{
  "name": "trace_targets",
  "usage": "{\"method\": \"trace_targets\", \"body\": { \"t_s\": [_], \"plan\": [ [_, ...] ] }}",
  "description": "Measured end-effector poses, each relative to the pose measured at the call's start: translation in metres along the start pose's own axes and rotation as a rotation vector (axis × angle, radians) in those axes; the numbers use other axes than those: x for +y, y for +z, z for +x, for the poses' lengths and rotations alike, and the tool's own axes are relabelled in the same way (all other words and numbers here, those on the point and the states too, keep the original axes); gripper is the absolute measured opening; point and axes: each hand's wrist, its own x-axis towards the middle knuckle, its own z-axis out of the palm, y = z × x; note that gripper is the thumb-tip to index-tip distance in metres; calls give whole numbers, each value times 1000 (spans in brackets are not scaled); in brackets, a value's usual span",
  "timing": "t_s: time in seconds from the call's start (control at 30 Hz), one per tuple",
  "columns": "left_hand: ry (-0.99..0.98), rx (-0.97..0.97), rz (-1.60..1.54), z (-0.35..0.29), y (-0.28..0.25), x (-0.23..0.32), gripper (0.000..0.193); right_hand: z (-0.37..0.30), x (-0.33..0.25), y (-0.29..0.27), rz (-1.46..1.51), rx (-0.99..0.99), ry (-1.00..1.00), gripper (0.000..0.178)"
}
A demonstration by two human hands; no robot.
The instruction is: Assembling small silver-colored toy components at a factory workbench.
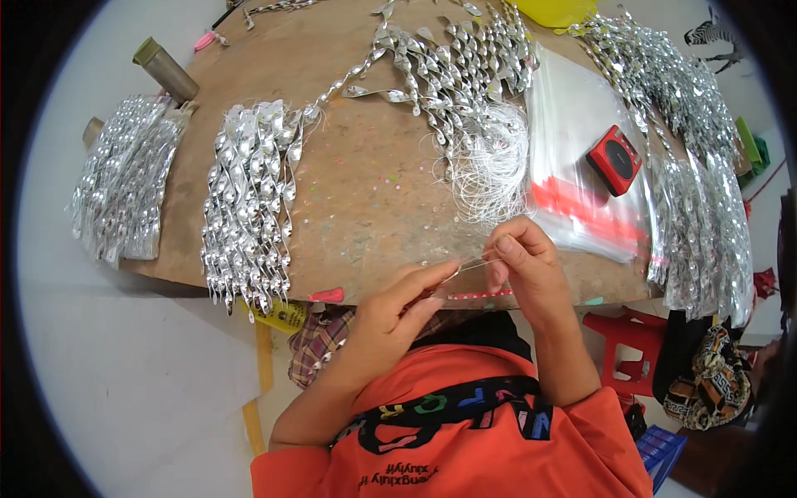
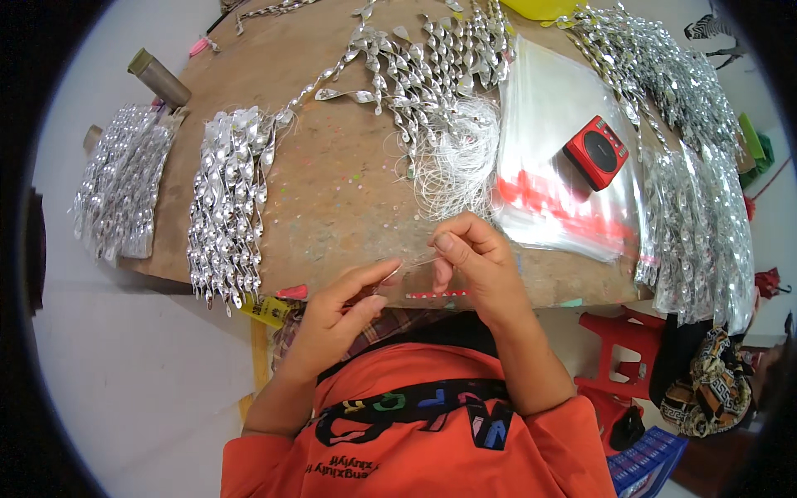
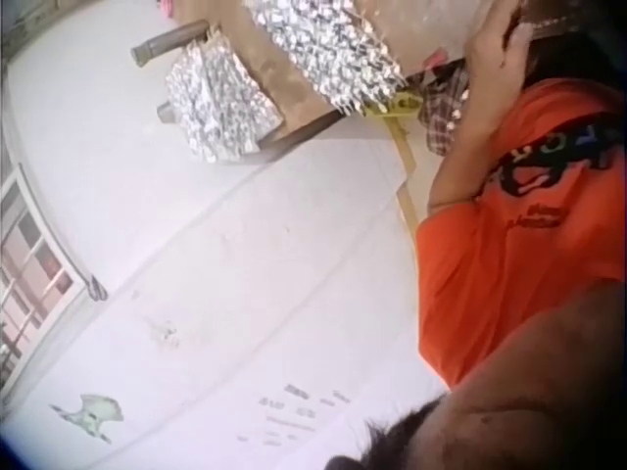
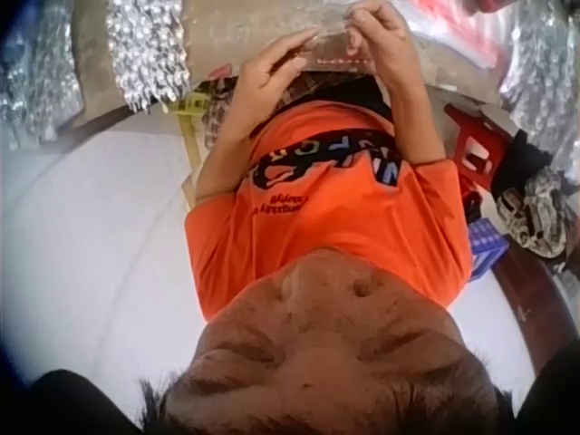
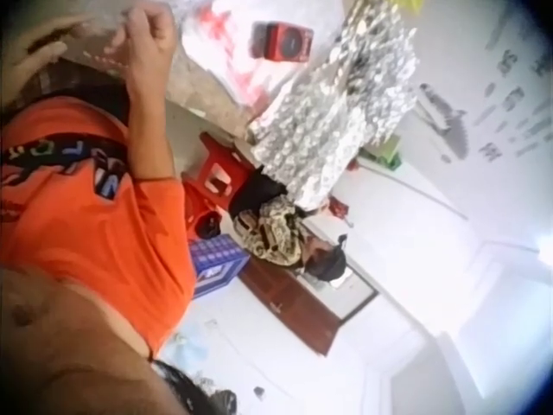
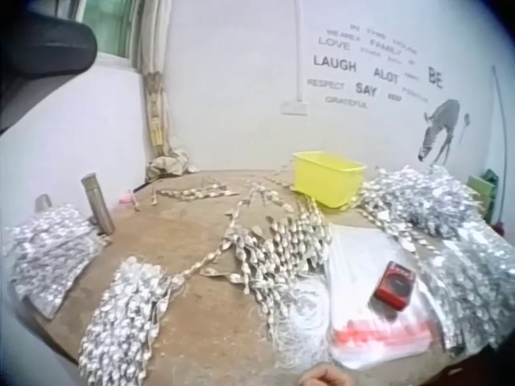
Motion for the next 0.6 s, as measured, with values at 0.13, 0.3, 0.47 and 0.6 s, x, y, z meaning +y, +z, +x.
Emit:
{"method": "trace_targets", "body": {
  "t_s": [0.13,0.3,0.47,0.6],
  "plan": [
    [18,-4,107,-7,-13,-1,39,-1,1,2,138,43,91,15],
    [-79,13,23,-23,-25,-5,38,0,8,0,267,70,133,14],
    [-142,-6,-9,-37,-27,-13,39,-3,12,6,293,58,153,14],
    [-108,-32,-5,-45,-30,-19,41,-9,12,10,264,26,196,13]
  ]
}}
